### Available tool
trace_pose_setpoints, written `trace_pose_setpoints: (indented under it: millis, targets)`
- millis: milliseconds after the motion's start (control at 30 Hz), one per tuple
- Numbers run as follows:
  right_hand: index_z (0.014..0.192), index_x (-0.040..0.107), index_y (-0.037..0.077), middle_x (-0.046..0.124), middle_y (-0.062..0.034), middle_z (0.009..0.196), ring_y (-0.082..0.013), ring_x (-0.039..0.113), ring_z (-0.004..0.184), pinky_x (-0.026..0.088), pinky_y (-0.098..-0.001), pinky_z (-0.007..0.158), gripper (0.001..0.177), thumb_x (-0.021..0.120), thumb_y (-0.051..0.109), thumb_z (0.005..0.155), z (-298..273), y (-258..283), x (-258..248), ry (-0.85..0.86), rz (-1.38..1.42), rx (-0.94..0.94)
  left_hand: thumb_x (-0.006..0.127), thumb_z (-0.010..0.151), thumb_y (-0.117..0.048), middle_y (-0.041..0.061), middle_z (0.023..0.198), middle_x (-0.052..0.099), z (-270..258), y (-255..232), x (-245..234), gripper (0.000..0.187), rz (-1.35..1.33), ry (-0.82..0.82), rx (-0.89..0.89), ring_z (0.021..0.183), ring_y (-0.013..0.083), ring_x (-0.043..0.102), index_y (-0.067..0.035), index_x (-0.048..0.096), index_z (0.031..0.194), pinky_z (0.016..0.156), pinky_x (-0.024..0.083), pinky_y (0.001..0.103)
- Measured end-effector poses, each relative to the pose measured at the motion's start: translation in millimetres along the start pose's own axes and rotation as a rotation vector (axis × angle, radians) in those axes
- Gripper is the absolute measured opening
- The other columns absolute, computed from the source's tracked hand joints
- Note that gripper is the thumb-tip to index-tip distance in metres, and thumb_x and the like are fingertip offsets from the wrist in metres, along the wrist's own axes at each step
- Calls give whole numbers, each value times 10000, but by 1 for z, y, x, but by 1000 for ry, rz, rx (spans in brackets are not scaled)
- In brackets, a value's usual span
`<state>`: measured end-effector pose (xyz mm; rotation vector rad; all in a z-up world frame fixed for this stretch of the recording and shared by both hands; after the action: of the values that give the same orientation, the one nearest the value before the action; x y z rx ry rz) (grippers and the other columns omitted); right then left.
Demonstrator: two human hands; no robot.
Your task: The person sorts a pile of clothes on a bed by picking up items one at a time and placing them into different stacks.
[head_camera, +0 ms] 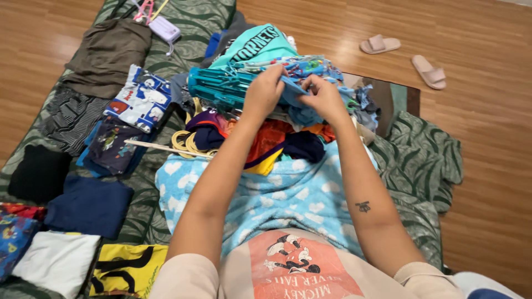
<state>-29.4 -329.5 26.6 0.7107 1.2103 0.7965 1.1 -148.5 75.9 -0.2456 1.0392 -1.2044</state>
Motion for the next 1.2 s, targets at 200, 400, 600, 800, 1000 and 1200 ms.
trace_pose_setpoints:
  millis: [200,400,600,800,1000,1200]
  targets:
    - [1026,708,47,605,-18,680,-106,586,557,489,-294,478,236,690,96,796,-32,-75,-33,-138,41,197,676,886,-101,122,1030,677,5,-32,-39,175,34,-136,105,959,362,662,-120,656,1059,767,528,442]
    - [1120,724,31,594,-12,690,-81,523,521,409,-250,474,254,508,143,1044,-49,-79,-84,-394,370,82,734,844,-136,97,984,686,-12,32,-21,192,187,46,-34,961,335,658,-121,683,1028,789,526,441]
    - [1080,694,90,645,15,812,-58,541,590,435,-234,503,210,489,116,1040,-67,-60,-123,-693,479,3,702,870,-98,133,1032,694,-30,61,4,135,137,-63,8,986,373,655,-106,695,1004,823,532,450]
    - [962,683,98,651,-28,792,-104,557,642,447,-287,576,288,434,-29,894,-80,-116,-112,-596,114,79,639,933,-200,153,1035,706,-19,80,13,171,83,-130,-177,960,400,651,-100,689,1063,789,507,488]
    - [887,621,97,585,-28,718,-137,538,600,432,-308,545,266,407,-54,840,-82,-168,-81,-444,151,308,621,981,-337,152,929,729,-15,97,25,242,288,55,-211,928,393,668,-116,704,1032,796,500,511]
    - [822,617,72,593,-21,732,-154,550,640,475,-305,590,188,454,-14,865,-71,-180,-77,-510,877,316,673,895,-286,160,930,729,-19,98,5,228,115,126,-272,895,380,680,-121,714,1047,737,521,481]
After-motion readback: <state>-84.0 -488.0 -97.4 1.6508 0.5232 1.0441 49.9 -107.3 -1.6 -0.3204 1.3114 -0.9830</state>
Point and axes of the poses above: each hand's wrist, its own z-axis towards the middle knuckle, its own x-axis out of the palm, y = z × x, the point moved 8 cm from there along z, towards the middle knuckle
